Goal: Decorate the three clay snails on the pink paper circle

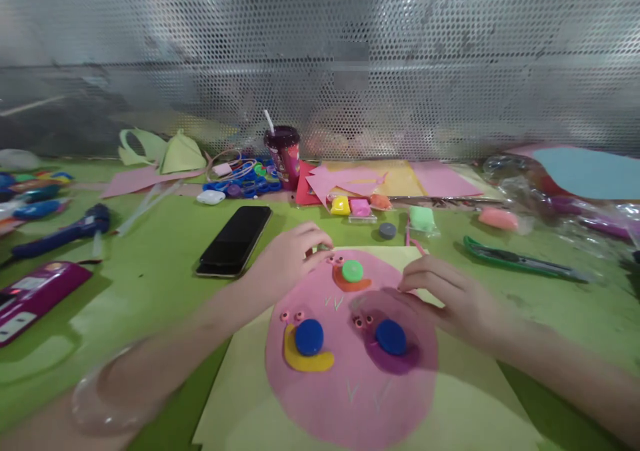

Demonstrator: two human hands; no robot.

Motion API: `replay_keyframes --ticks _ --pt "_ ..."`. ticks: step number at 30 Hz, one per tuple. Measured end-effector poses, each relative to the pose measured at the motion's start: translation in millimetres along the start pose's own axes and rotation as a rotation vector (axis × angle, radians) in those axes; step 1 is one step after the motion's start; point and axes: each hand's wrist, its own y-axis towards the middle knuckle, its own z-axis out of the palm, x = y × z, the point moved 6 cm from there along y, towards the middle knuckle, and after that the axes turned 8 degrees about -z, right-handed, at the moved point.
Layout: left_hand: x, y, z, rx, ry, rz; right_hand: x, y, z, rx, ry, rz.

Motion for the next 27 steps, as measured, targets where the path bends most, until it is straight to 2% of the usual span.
replay_keyframes --ticks 4,18,27 --pt "9.6 1.7 8.7 0.034 0.035 0.011 -7.5 -4.3 6.8 0.048 0.021 0.010" --pt "33.7 17.3 1.5 -0.041 0.019 -0.128 -6.8 -13.2 13.8 0.073 0.072 0.125" --pt "29.4 15.7 1.6 -0.061 0.021 -0.106 -3.4 -13.3 12.6 0.046 0.024 0.109"
